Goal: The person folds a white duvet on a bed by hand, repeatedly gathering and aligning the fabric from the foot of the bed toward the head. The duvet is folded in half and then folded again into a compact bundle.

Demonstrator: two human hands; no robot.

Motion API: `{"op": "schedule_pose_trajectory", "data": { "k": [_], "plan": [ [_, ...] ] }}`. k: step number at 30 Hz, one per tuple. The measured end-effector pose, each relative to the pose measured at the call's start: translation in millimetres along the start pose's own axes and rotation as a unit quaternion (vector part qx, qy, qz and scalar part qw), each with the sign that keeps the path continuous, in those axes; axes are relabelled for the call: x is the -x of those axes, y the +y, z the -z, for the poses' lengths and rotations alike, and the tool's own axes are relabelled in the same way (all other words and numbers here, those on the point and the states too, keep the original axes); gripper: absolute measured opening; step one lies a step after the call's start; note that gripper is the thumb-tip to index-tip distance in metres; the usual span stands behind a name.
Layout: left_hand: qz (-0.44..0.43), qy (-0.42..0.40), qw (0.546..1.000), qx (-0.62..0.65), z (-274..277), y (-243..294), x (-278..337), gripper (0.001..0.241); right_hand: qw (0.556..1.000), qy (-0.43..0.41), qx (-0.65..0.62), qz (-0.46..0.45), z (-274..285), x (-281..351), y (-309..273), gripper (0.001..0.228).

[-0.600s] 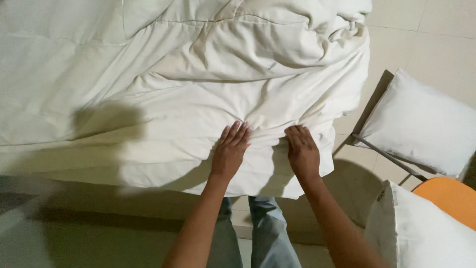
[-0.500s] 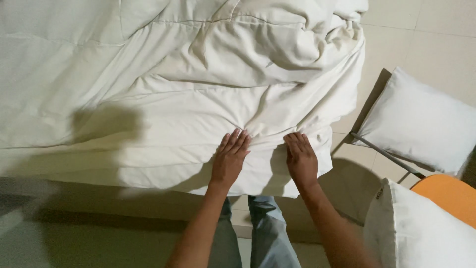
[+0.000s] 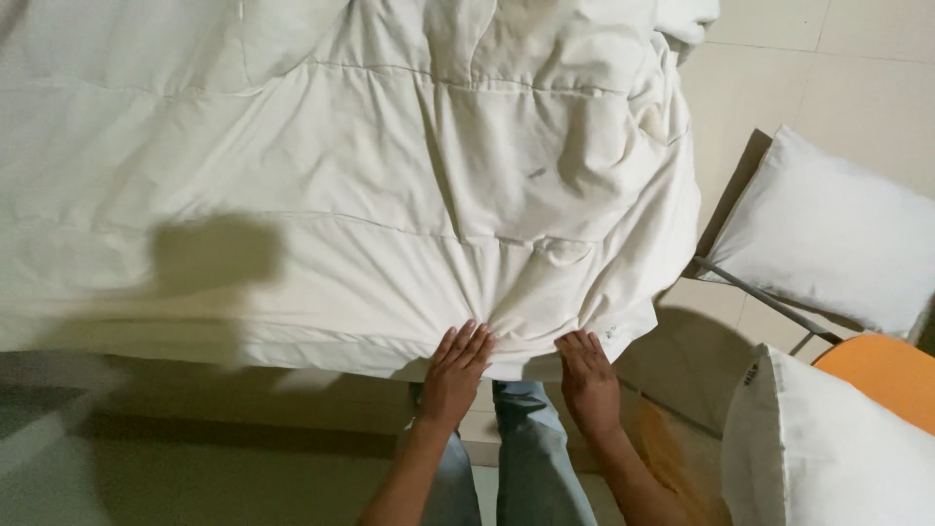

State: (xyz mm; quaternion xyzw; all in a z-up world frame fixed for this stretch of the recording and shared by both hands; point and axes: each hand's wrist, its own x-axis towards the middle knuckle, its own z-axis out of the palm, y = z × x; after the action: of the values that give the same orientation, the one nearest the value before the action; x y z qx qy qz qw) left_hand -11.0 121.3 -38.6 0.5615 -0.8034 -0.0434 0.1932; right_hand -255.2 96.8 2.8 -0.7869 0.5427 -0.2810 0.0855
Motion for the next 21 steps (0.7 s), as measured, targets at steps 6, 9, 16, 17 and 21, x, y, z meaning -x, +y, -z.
{"op": "schedule_pose_trajectory", "data": {
  "k": [6, 9, 16, 17, 21],
  "plan": [
    [-0.004, -0.019, 1.0, -0.016, -15, -2, 39, 0.048, 0.999, -0.03, 0.013, -0.004, -13, 36, -3, 0.026],
    [0.008, -0.022, 1.0, -0.004, -17, -1, 38, 0.05, 0.999, -0.046, 0.023, -0.008, -12, 33, -5, 0.027],
    [-0.032, -0.048, 0.998, 0.034, 21, 3, -3, 0.07, 1.0, -0.004, -0.016, 0.009, 10, -8, 5, 0.038],
    [-0.031, -0.009, 0.999, 0.013, 23, 3, -15, 0.072, 1.0, 0.024, -0.003, 0.004, 10, -17, 16, 0.042],
    [-0.031, 0.047, 0.998, 0.023, 28, 11, -80, 0.074, 0.991, 0.081, 0.072, -0.074, 32, -80, 34, 0.075]
  ]
}}
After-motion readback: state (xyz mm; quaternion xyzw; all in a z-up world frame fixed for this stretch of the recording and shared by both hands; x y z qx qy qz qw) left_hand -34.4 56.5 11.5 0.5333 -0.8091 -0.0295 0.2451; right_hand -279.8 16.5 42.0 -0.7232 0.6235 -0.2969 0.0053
